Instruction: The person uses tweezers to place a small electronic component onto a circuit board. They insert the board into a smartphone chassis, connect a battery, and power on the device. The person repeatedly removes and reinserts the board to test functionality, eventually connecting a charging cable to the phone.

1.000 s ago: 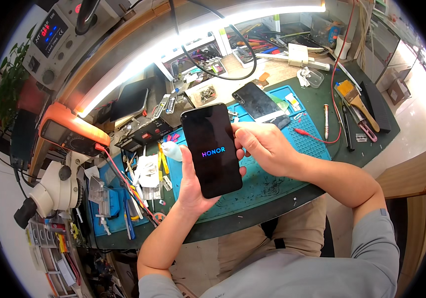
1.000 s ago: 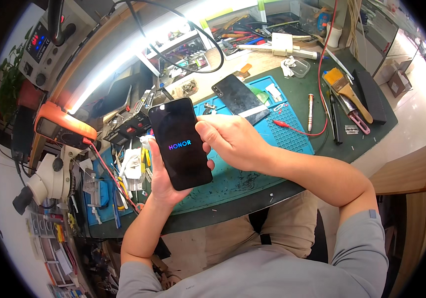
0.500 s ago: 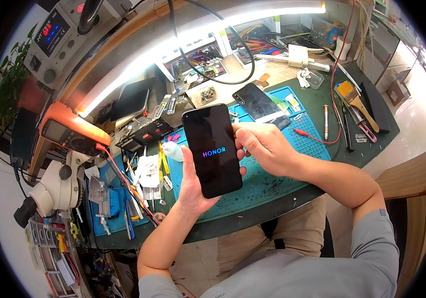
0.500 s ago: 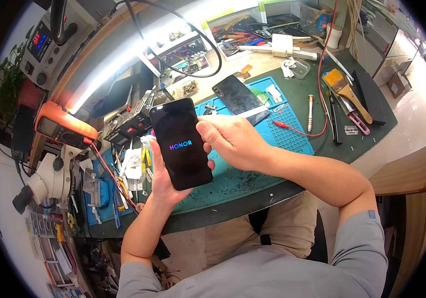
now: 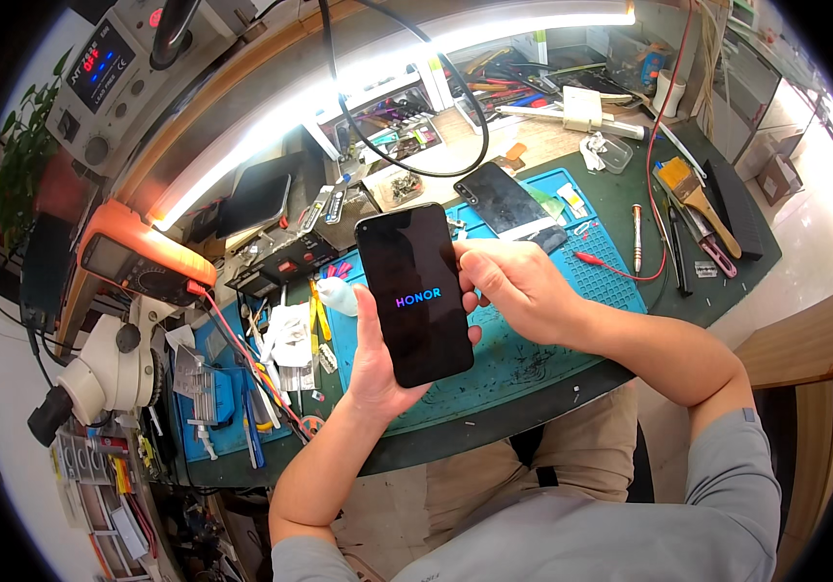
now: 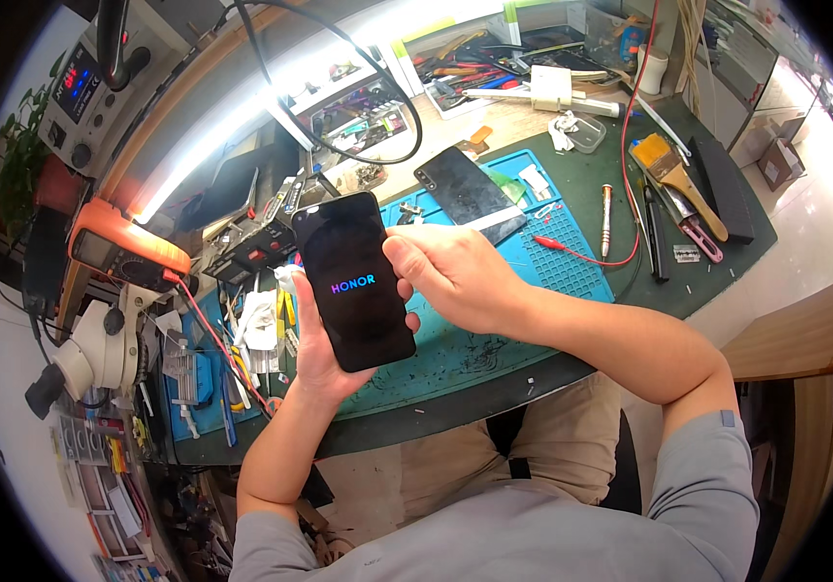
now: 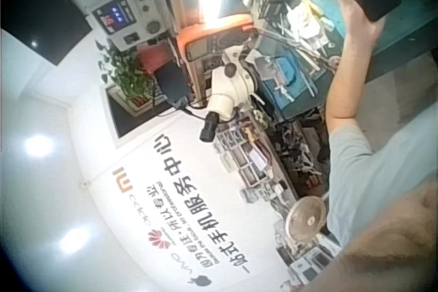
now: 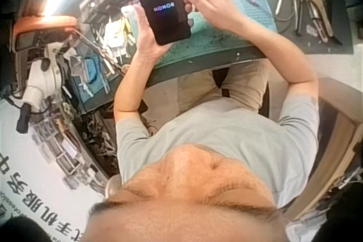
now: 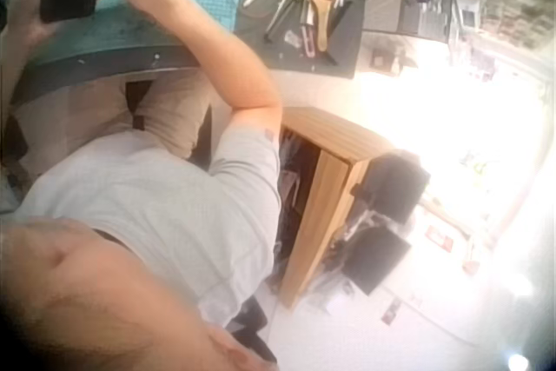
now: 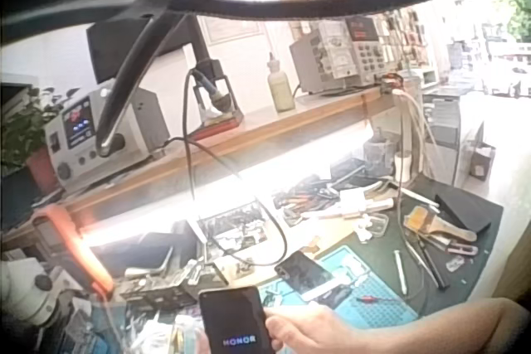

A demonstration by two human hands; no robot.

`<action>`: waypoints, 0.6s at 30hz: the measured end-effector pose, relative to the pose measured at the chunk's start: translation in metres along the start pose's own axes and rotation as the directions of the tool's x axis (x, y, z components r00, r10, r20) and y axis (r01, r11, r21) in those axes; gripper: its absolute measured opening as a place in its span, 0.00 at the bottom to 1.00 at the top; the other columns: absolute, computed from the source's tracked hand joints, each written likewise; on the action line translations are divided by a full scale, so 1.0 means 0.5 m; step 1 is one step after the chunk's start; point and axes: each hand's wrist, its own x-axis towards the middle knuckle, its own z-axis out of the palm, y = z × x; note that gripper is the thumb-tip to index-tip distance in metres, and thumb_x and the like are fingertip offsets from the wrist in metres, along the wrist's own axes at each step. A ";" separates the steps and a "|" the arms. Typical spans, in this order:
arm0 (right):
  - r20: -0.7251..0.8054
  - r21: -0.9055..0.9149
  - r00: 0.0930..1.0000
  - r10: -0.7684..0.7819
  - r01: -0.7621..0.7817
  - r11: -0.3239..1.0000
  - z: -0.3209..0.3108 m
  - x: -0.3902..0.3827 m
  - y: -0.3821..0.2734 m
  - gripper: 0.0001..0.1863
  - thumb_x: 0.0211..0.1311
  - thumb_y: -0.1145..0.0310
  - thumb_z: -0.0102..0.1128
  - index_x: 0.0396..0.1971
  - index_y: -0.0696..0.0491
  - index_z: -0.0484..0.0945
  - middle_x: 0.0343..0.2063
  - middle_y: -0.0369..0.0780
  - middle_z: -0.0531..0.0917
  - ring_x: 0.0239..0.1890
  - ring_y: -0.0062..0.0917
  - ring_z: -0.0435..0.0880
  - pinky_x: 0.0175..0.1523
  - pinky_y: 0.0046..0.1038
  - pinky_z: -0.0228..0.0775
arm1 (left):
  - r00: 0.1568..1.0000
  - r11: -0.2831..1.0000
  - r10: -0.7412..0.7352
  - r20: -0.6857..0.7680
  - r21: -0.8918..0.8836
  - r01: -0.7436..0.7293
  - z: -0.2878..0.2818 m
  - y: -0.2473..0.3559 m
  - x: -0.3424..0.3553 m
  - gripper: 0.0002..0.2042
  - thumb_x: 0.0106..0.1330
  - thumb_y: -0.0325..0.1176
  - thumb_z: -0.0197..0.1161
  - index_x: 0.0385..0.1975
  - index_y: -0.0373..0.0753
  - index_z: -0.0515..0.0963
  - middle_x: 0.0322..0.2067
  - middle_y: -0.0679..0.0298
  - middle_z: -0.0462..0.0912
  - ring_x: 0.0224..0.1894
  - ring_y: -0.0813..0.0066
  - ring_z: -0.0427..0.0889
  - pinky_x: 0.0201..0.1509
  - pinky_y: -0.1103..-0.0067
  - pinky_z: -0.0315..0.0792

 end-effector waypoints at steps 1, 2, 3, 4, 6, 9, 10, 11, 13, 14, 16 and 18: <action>0.004 -0.003 1.000 -0.003 0.003 1.000 0.000 0.000 0.001 0.22 0.79 0.55 0.40 0.32 0.57 0.76 0.22 0.40 0.81 0.28 0.31 0.82 0.35 0.34 0.72 | 1.000 1.000 0.001 -0.004 -0.006 -0.001 0.001 0.000 0.000 0.41 0.69 0.72 0.38 0.69 0.42 0.62 0.58 0.56 0.76 0.57 0.63 0.78 0.58 0.60 0.75; 0.002 -0.004 1.000 -0.005 0.005 1.000 0.000 0.000 0.002 0.23 0.79 0.55 0.40 0.32 0.57 0.76 0.22 0.40 0.81 0.28 0.31 0.82 0.35 0.34 0.72 | 1.000 1.000 0.002 -0.007 -0.011 -0.002 0.003 0.000 0.000 0.41 0.69 0.72 0.38 0.69 0.42 0.62 0.58 0.56 0.76 0.57 0.63 0.78 0.58 0.60 0.75; 0.000 -0.004 1.000 -0.006 0.006 1.000 0.000 0.000 0.003 0.23 0.79 0.55 0.40 0.32 0.57 0.76 0.22 0.40 0.81 0.28 0.31 0.82 0.36 0.33 0.72 | 1.000 1.000 0.003 -0.011 -0.017 -0.003 0.004 0.000 -0.001 0.41 0.69 0.72 0.38 0.69 0.42 0.62 0.58 0.56 0.76 0.57 0.63 0.78 0.59 0.60 0.75; -0.002 -0.005 1.000 -0.008 0.008 1.000 0.000 0.000 0.003 0.23 0.79 0.55 0.40 0.32 0.57 0.76 0.22 0.40 0.81 0.28 0.31 0.82 0.36 0.33 0.72 | 1.000 1.000 0.004 -0.009 -0.016 -0.004 0.004 0.000 0.000 0.41 0.69 0.72 0.38 0.69 0.42 0.62 0.58 0.56 0.76 0.57 0.63 0.78 0.59 0.60 0.75; -0.004 -0.010 1.000 -0.009 0.009 1.000 0.001 0.000 0.004 0.23 0.79 0.54 0.40 0.33 0.57 0.76 0.21 0.40 0.81 0.28 0.31 0.82 0.36 0.33 0.72 | 1.000 1.000 0.006 -0.008 -0.014 -0.006 0.004 0.000 0.000 0.41 0.70 0.72 0.38 0.69 0.42 0.62 0.59 0.56 0.76 0.57 0.63 0.78 0.59 0.60 0.75; -0.012 -0.010 1.000 -0.004 0.004 1.000 0.002 -0.001 0.003 0.24 0.79 0.54 0.41 0.33 0.58 0.77 0.21 0.40 0.81 0.27 0.31 0.82 0.35 0.33 0.72 | 1.000 1.000 0.010 -0.018 -0.010 -0.010 0.005 -0.001 -0.001 0.41 0.70 0.71 0.38 0.69 0.42 0.62 0.59 0.56 0.76 0.57 0.63 0.78 0.59 0.60 0.75; -0.016 -0.009 1.000 -0.002 0.001 1.000 0.002 -0.001 0.003 0.24 0.79 0.54 0.41 0.34 0.58 0.77 0.21 0.40 0.81 0.27 0.31 0.82 0.35 0.33 0.72 | 1.000 1.000 0.009 -0.024 -0.009 -0.010 0.006 -0.001 -0.001 0.41 0.70 0.71 0.38 0.69 0.42 0.62 0.59 0.57 0.76 0.57 0.63 0.78 0.58 0.60 0.75; -0.017 -0.008 1.000 -0.002 0.002 1.000 0.002 -0.001 0.004 0.24 0.79 0.54 0.41 0.34 0.58 0.77 0.21 0.40 0.81 0.27 0.31 0.82 0.35 0.33 0.72 | 1.000 1.000 0.009 -0.029 -0.008 -0.009 0.008 -0.001 -0.001 0.41 0.70 0.71 0.38 0.69 0.42 0.62 0.59 0.57 0.76 0.57 0.63 0.78 0.58 0.60 0.75; -0.018 -0.005 1.000 -0.004 0.004 1.000 0.002 -0.002 0.005 0.24 0.79 0.54 0.41 0.34 0.58 0.77 0.21 0.40 0.81 0.27 0.31 0.82 0.35 0.33 0.72 | 1.000 1.000 0.005 -0.028 -0.004 -0.005 0.008 0.000 -0.001 0.41 0.70 0.71 0.38 0.69 0.42 0.62 0.59 0.57 0.76 0.57 0.63 0.77 0.58 0.60 0.75; -0.016 -0.005 1.000 -0.004 0.004 1.000 0.002 -0.001 0.005 0.24 0.79 0.54 0.41 0.34 0.58 0.77 0.21 0.40 0.81 0.27 0.31 0.82 0.35 0.33 0.72 | 1.000 1.000 0.002 -0.021 -0.001 -0.002 0.005 0.000 -0.001 0.41 0.70 0.71 0.38 0.69 0.43 0.62 0.59 0.57 0.76 0.57 0.63 0.77 0.58 0.60 0.75; -0.012 -0.005 1.000 -0.006 0.006 1.000 0.001 -0.001 0.004 0.23 0.79 0.54 0.41 0.34 0.58 0.77 0.21 0.40 0.81 0.27 0.30 0.83 0.35 0.33 0.72 | 1.000 1.000 0.000 -0.024 -0.001 0.000 0.006 0.000 -0.001 0.41 0.70 0.72 0.38 0.69 0.43 0.63 0.58 0.57 0.76 0.57 0.64 0.77 0.58 0.60 0.75; -0.006 -0.002 1.000 0.006 -0.006 1.000 0.001 -0.001 0.004 0.23 0.79 0.54 0.41 0.34 0.58 0.77 0.21 0.40 0.82 0.27 0.30 0.83 0.35 0.33 0.72 | 0.999 1.000 -0.001 -0.040 -0.006 0.001 0.009 0.000 -0.002 0.41 0.69 0.72 0.37 0.69 0.43 0.63 0.58 0.56 0.76 0.57 0.63 0.77 0.58 0.60 0.75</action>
